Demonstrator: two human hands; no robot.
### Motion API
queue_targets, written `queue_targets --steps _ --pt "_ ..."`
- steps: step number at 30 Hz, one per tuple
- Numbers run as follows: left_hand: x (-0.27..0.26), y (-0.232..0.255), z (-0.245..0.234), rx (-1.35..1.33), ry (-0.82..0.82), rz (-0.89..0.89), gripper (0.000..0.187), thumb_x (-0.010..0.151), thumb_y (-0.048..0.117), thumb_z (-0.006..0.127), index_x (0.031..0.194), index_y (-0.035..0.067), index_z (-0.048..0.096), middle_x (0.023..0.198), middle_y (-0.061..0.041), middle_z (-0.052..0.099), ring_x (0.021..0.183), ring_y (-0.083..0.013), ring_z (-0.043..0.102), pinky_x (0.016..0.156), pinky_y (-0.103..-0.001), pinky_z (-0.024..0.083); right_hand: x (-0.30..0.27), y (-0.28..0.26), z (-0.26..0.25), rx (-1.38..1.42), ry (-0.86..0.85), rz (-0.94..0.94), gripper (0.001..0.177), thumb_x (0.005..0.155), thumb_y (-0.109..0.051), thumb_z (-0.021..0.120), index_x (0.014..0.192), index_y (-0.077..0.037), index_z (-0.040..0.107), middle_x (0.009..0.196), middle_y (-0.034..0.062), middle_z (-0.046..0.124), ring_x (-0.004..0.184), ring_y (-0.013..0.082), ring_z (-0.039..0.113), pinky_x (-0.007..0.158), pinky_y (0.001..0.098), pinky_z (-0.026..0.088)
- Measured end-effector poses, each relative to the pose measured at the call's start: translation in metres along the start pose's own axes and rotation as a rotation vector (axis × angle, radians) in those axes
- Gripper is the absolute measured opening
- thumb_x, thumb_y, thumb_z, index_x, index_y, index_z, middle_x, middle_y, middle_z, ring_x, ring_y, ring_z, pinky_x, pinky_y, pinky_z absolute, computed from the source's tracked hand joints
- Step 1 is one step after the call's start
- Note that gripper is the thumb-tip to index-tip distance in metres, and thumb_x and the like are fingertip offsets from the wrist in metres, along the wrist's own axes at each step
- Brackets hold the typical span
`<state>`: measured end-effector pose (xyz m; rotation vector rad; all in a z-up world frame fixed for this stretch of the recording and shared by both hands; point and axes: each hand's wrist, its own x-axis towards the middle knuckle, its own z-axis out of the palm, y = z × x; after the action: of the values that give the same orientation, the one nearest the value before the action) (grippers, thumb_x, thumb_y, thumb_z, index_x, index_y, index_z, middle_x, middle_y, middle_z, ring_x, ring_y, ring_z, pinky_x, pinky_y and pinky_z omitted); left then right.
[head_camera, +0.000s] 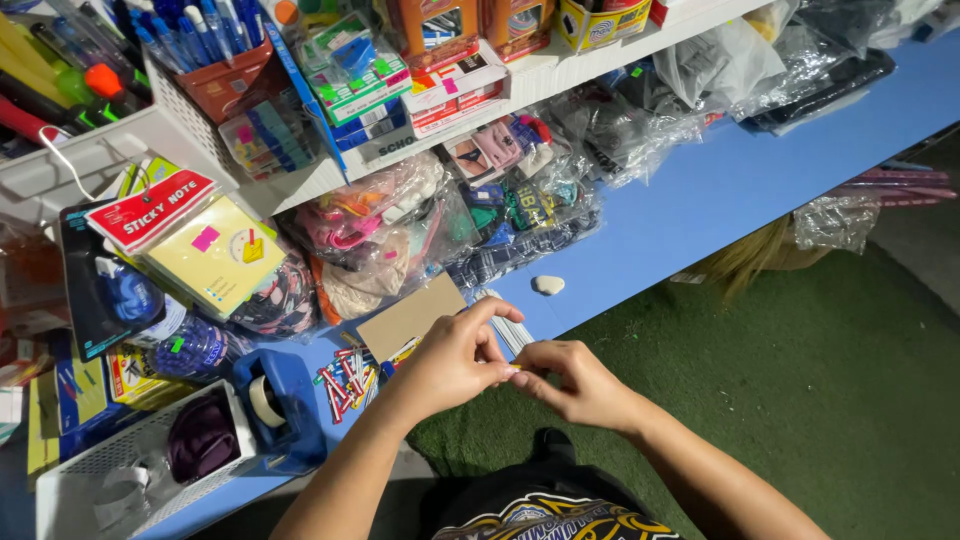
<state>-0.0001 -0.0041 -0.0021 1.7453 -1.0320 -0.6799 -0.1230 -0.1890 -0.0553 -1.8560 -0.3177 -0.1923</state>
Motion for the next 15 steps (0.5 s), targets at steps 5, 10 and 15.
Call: queue_targets --steps 5,10,15 --pt "0.011 -0.010 0.002 -0.116 -0.070 -0.097 0.054 0.080 0.001 0.080 0.129 0.006 0.057 0.076 -0.005 0.073 0.070 -0.0089 0.066 0.064 -0.026 0.052 -0.017 0.033 0.001 0.006 0.037 0.120 0.029 0.101 -0.022 0.063 0.088 0.003 0.069 0.074 0.0041 0.067 0.066 0.0106 0.062 0.060 0.0292 0.052" --pt "0.019 -0.046 0.032 -0.634 -0.024 0.098 0.057 0.083 0.003 0.080 0.133 0.003 0.055 0.104 -0.008 0.077 0.095 -0.0131 0.073 0.088 -0.029 0.060 -0.032 0.059 0.014 0.473 0.361 0.248 0.029 0.103 -0.016 0.060 0.084 0.003 0.068 0.070 0.0036 0.064 0.061 0.0090 0.054 0.056 0.0261 0.045" --pt "0.024 -0.082 0.076 -1.012 0.185 0.076 0.038 0.085 0.005 0.079 0.121 -0.002 0.068 0.111 -0.013 0.077 0.094 -0.0193 0.074 0.087 -0.034 0.061 -0.036 0.053 0.029 0.760 0.639 0.171 0.025 0.100 -0.011 0.058 0.083 0.004 0.068 0.067 0.0052 0.062 0.056 0.0097 0.050 0.051 0.0255 0.038"
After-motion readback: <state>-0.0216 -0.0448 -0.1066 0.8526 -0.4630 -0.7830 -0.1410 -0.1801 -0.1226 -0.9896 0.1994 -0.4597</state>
